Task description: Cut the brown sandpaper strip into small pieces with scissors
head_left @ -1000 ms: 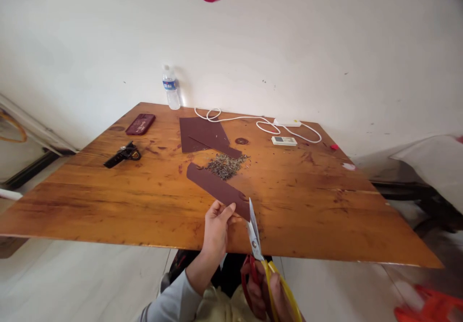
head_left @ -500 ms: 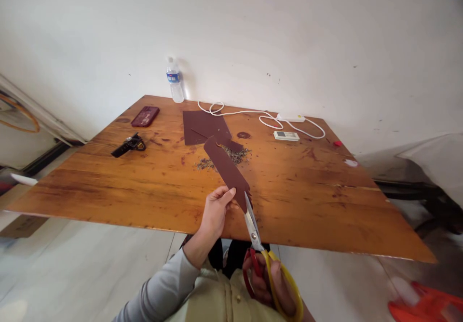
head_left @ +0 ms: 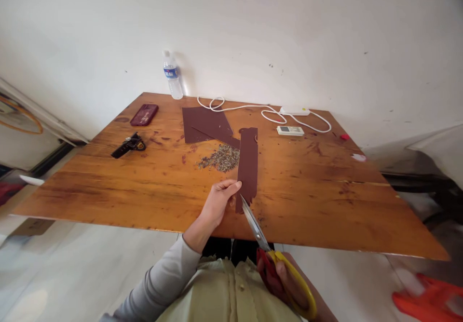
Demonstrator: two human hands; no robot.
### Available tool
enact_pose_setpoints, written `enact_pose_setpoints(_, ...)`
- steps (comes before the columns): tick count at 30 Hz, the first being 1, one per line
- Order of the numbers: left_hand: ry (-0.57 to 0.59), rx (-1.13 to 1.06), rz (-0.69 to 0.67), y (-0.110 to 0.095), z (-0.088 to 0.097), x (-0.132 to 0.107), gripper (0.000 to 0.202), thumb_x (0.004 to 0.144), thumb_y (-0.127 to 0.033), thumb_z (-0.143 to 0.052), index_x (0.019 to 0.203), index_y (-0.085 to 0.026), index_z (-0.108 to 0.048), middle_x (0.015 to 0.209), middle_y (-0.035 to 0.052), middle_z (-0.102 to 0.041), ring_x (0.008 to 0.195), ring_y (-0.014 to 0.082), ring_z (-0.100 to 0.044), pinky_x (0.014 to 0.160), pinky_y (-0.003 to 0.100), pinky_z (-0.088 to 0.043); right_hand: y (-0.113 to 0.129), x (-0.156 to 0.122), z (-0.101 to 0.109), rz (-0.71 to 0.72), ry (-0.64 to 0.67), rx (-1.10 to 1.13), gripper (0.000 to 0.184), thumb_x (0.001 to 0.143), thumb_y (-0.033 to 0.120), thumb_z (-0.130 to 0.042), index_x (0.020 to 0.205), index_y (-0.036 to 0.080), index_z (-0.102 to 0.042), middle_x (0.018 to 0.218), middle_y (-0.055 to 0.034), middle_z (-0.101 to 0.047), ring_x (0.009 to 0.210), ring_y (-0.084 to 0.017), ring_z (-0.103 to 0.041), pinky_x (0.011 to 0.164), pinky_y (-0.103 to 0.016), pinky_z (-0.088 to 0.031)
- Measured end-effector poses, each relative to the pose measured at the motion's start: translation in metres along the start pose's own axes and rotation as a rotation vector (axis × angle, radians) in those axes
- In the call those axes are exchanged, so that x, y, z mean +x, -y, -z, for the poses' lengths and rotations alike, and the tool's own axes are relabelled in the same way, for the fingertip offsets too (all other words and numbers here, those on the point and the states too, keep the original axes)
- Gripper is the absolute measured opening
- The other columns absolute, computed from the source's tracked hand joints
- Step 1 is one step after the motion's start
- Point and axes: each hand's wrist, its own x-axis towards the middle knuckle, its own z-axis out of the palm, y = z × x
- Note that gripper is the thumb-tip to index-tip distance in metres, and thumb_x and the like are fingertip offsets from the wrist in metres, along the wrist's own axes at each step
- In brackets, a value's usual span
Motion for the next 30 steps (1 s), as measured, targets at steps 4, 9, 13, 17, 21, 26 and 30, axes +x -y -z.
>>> enact_pose_setpoints(4, 0.053, 0.014, 0.03, -0.005, -0.001, 0.004, 0.049, 0.05, -0.057, -0.097, 0.055, -0.018, -0.068, 0.046, -0.007, -0.044, 0.043, 0.0056, -0.035, 0.043, 0.022, -0.027, 0.007, 0.001, 0.008, -0.006, 0.002, -0.109, 0.08, 0.08, 0.095, -0.059, 0.085, 0.016, -0.069, 0.047, 0.0102, -0.037, 0.042, -0.007, -0.021, 0.042, -0.025, -0.015)
enact_pose_setpoints(9, -0.002, -0.056, 0.02, -0.004, -0.006, 0.005, 0.046, 0.054, -0.054, -0.096, 0.058, -0.018, -0.068, 0.044, -0.0058, -0.05, 0.039, 0.0059, -0.04, 0.041, 0.022, -0.029, 0.004, 0.004, 0.014, 0.099, -0.044, -0.167, 0.08, 0.077, 0.094, -0.065, 0.096, 0.016, -0.074, 0.053, 0.0085, -0.039, 0.046, -0.008, -0.021, 0.047, -0.027, -0.017)
enact_pose_setpoints(13, -0.107, -0.21, -0.053, -0.005, -0.009, 0.003, 0.046, 0.055, -0.046, -0.098, 0.06, -0.019, -0.061, 0.05, -0.0043, -0.058, 0.043, 0.0083, -0.052, 0.044, 0.021, -0.04, -0.005, 0.004, 0.012, 0.138, -0.1, -0.055, 0.091, 0.069, 0.097, -0.067, 0.109, 0.017, -0.08, 0.06, 0.0029, -0.05, 0.05, -0.012, -0.03, 0.051, -0.029, -0.027)
enact_pose_setpoints(17, -0.136, -0.307, -0.048, -0.007, -0.011, -0.002, 0.047, 0.052, -0.037, -0.1, 0.063, -0.019, -0.059, 0.055, -0.0026, -0.063, 0.052, 0.0115, -0.063, 0.049, 0.021, -0.048, -0.011, 0.004, 0.004, 0.128, -0.144, 0.068, 0.094, 0.068, 0.099, -0.066, 0.113, 0.018, -0.082, 0.071, -0.0022, -0.061, 0.052, -0.013, -0.039, 0.053, -0.03, -0.035)
enact_pose_setpoints(21, -0.178, -0.393, -0.066, -0.01, -0.015, -0.007, 0.044, 0.056, -0.029, -0.098, 0.062, -0.019, -0.055, 0.058, -0.0041, -0.063, 0.054, 0.0116, -0.065, 0.051, 0.021, -0.051, -0.011, 0.006, 0.001, 0.167, -0.096, 0.074, 0.097, 0.067, 0.101, -0.064, 0.115, 0.018, -0.081, 0.074, -0.0016, -0.06, 0.055, -0.013, -0.042, 0.057, -0.03, -0.041)
enact_pose_setpoints(26, -0.253, -0.479, -0.105, -0.018, -0.016, -0.009, 0.043, 0.057, -0.021, -0.095, 0.063, -0.019, -0.052, 0.06, -0.0054, -0.066, 0.059, 0.0112, -0.069, 0.061, 0.023, -0.059, -0.01, 0.007, 0.003, 0.131, -0.088, 0.052, 0.097, 0.067, 0.101, -0.063, 0.118, 0.02, -0.079, 0.075, -0.0011, -0.061, 0.055, -0.014, -0.042, 0.06, -0.033, -0.043)
enact_pose_setpoints(30, -0.225, -0.504, -0.07, -0.021, -0.019, -0.013, 0.042, 0.056, -0.018, -0.095, 0.061, -0.019, -0.053, 0.059, -0.0055, -0.067, 0.06, 0.0126, -0.071, 0.068, 0.027, -0.063, 0.009, 0.012, -0.009, 0.229, -0.074, 0.102, 0.096, 0.074, 0.103, -0.051, 0.117, 0.021, -0.077, 0.07, -0.0008, -0.058, 0.058, -0.019, -0.047, 0.066, -0.039, -0.05)
